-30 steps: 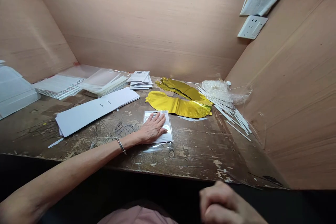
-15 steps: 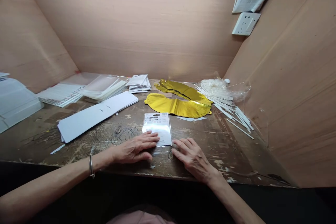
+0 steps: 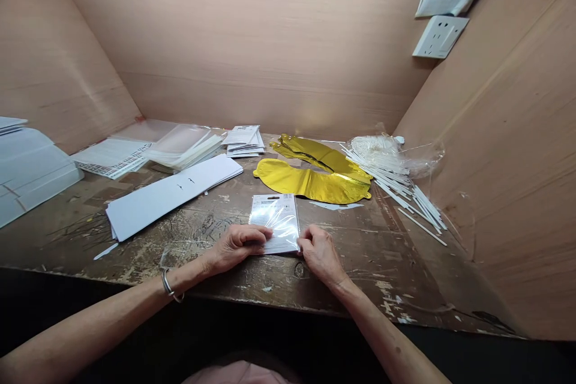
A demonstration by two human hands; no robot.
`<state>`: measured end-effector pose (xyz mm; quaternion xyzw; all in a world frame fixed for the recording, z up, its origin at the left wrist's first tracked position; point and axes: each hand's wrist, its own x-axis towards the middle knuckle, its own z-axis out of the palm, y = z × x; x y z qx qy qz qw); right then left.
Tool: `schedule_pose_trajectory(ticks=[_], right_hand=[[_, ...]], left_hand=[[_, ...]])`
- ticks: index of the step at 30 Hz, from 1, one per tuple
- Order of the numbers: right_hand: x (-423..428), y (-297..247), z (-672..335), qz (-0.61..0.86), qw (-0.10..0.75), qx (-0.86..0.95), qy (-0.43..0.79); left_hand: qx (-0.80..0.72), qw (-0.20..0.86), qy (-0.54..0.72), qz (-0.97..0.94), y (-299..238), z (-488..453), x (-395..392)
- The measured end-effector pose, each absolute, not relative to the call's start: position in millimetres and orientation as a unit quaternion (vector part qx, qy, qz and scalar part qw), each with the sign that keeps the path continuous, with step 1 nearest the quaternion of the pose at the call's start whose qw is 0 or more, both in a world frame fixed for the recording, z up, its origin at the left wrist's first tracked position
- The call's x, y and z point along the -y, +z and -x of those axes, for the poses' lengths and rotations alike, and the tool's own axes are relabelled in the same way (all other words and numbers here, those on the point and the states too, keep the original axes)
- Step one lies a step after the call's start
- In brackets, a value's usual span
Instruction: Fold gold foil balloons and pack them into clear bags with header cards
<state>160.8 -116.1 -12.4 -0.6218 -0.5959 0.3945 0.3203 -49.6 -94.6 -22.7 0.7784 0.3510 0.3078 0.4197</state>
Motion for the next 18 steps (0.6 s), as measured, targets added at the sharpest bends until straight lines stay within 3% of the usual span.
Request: schedule_pose_trajectory(ticks=[6, 10, 15, 18], right_hand=[[114, -16, -157, 0.554, 0.405, 0.474, 0.552], [117, -8, -158, 0.493, 0.453, 0.438, 0.599], [103, 4, -154, 0.446, 0.494, 0.444, 0.600], [64, 10, -141, 0.420, 0.496, 0.472, 0.596]], left_hand=[[-0.372, 0.399, 0.319, -0.775, -26, 51, 95], [-0.435, 0.349, 0.421, -0.715, -24, 50, 98], [-0.458, 0.549, 0.481, -0.507, -20, 50, 92], [-0.465, 0.561, 0.511, -0.456, -14, 57, 61]])
